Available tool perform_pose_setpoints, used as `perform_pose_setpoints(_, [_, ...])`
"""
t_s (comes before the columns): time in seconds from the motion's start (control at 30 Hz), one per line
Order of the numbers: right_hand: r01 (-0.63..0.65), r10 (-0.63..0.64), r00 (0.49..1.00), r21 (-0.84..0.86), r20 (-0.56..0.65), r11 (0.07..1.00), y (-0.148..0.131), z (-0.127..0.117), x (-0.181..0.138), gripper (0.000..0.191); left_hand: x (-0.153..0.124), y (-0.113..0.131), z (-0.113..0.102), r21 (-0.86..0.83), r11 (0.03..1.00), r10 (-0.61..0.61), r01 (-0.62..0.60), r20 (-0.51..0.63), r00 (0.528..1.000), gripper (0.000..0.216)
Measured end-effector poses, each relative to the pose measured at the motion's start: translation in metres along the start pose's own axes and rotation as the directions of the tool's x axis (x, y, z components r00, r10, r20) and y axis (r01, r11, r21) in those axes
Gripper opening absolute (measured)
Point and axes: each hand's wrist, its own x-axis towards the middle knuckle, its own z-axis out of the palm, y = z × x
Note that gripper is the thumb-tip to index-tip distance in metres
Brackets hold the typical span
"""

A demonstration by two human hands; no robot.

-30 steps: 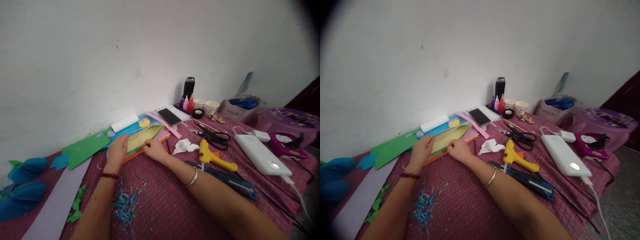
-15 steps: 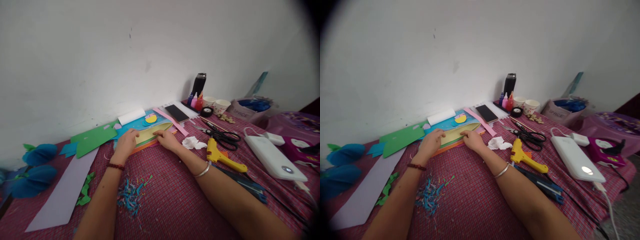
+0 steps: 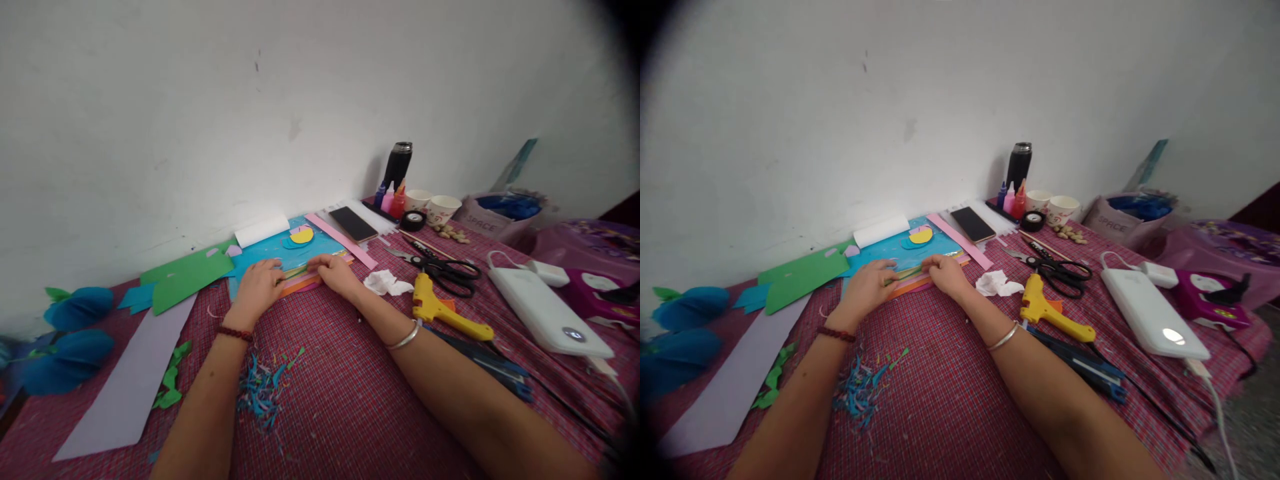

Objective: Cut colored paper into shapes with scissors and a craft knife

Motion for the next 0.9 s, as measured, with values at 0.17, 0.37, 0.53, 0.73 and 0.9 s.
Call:
perform_pose_setpoints(0.17, [0.022, -0.023, 1.0, -0.054, -0.014, 0.998, 0.0, 0.001, -0.002, 0.037, 0.001, 0.002, 0.001, -0.021, 0.999, -0.028, 0.028, -0.031, 0.999, 0.021])
perform_pose_setpoints(0.37, [0.062, -0.061, 0.998, -0.156, 0.009, 0.986, -0.006, 0.001, -0.008, 0.031, 0.0, 0.006, 0.002, 0.018, 0.993, -0.115, 0.118, -0.134, 0.984, 0.017])
perform_pose_setpoints(0.53, [0.082, -0.08, 0.997, -0.223, 0.017, 0.971, -0.012, 0.001, -0.012, 0.032, -0.002, 0.003, 0.004, -0.027, 0.989, -0.148, 0.146, -0.142, 0.979, 0.022])
perform_pose_setpoints(0.73, [0.08, -0.079, 0.997, -0.283, 0.014, 0.956, -0.016, 0.001, -0.014, 0.034, -0.004, -0.001, 0.006, -0.034, 0.999, -0.041, 0.037, -0.132, 0.99, 0.033])
perform_pose_setpoints(0.9, [0.116, -0.1, 0.993, -0.341, 0.062, 0.933, -0.022, 0.002, -0.019, 0.031, -0.004, 0.001, 0.007, -0.032, 0.998, -0.058, 0.053, -0.181, 0.982, 0.029])
